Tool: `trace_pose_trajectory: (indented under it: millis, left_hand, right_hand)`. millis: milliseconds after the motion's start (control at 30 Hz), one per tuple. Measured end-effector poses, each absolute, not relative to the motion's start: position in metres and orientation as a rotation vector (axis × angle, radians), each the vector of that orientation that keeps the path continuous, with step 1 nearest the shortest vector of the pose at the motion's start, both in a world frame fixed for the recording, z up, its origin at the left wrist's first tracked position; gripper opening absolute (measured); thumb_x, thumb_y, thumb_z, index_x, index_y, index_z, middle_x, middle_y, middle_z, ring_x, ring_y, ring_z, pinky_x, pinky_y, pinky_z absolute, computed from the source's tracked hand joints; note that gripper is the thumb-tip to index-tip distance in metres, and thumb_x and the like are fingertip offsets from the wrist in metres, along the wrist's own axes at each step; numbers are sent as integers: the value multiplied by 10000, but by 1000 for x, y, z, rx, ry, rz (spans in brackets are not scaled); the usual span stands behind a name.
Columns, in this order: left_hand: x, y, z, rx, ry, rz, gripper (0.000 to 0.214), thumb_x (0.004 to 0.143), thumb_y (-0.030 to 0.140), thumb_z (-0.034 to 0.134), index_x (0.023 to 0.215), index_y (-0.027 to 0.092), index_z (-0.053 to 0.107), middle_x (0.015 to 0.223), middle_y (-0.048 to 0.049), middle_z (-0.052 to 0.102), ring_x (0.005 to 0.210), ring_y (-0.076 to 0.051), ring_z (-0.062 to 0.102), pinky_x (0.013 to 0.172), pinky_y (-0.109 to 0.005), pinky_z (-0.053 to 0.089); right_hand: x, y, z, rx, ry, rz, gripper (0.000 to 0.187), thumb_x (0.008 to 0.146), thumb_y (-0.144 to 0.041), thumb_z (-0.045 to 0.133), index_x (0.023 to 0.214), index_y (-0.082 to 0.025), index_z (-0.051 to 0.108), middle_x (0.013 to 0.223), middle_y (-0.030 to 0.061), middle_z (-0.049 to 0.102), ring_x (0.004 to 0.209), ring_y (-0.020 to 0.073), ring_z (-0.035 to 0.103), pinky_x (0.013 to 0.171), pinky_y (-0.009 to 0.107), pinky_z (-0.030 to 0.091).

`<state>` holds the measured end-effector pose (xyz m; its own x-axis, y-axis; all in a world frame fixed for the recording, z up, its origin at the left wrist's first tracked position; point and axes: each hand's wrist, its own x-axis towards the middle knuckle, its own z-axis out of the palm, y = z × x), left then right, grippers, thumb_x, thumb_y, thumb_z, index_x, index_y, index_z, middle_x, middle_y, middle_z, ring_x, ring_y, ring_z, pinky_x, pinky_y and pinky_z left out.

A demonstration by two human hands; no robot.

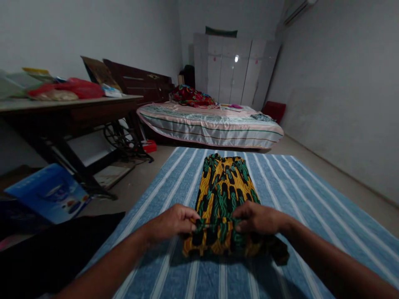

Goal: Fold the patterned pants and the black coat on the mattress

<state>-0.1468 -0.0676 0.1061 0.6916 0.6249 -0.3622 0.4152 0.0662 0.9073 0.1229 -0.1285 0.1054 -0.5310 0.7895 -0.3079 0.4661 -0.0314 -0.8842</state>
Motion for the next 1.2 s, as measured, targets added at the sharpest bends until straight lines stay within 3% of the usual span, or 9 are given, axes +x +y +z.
trace_pose_trajectory:
  millis: [133,300,400,533,767,900,1033,1200]
  left_hand:
    - [-119,10,101,1344,943,347,288,569,292,703,799,124,661,684,-23,641,568,-119,559,533,-214,415]
    - [-91,55,52,1075,1110,514,399,556,422,723,800,151,563,678,-13,633,604,-168,622,563,-286,496]
    - [-89,54,37,1174,1107,468,492,558,433,738,924,154,566,802,-39,676,703,-180,651,575,-266,491]
    - [-83,51,34,1288,1170,501,445,515,305,724,900,150,565,676,10,647,575,-159,620,473,-224,425]
    - [-74,60,33,1324,1099,774,425,544,310,682,923,142,588,757,-27,699,752,-233,667,655,-317,514]
    - [-77,65,24,1357,1163,741,360,559,284,654,883,143,583,717,-20,688,671,-211,659,592,-291,498]
    - [-78,69,14,1426,1219,728,349,617,261,612,941,147,552,625,22,635,526,-156,601,478,-235,414]
    - [-76,73,8,1685,1352,759,233,644,177,556,878,176,563,542,65,555,490,-119,537,482,-208,365]
  right_hand:
    - [141,-33,117,-1411,-1998,1661,119,672,-256,632,693,-145,595,555,-52,518,459,54,430,441,167,347]
    - [153,37,65,-1637,-1836,1581,111,605,-188,638,571,-155,537,454,-76,476,423,41,408,404,140,318]
    - [160,42,42,-1624,-1827,1614,75,637,-202,604,618,-153,550,467,-77,478,412,40,416,400,140,322]
    - [165,36,43,-1580,-1861,1628,50,670,-190,562,641,-150,555,486,-70,486,403,40,416,393,146,317]
    - [168,47,58,-1616,-1949,1426,64,682,-123,535,626,-151,525,513,-67,487,419,37,414,401,149,310]
    - [167,51,45,-1697,-1905,1350,134,675,-108,541,579,-164,468,462,-81,436,396,38,396,393,154,296]
    - [166,49,35,-1699,-1867,1341,110,706,-153,538,620,-175,474,492,-67,489,411,60,451,398,167,326]
    - [166,48,35,-1697,-1878,1312,122,694,-150,547,604,-171,468,490,-71,465,428,51,438,408,158,316]
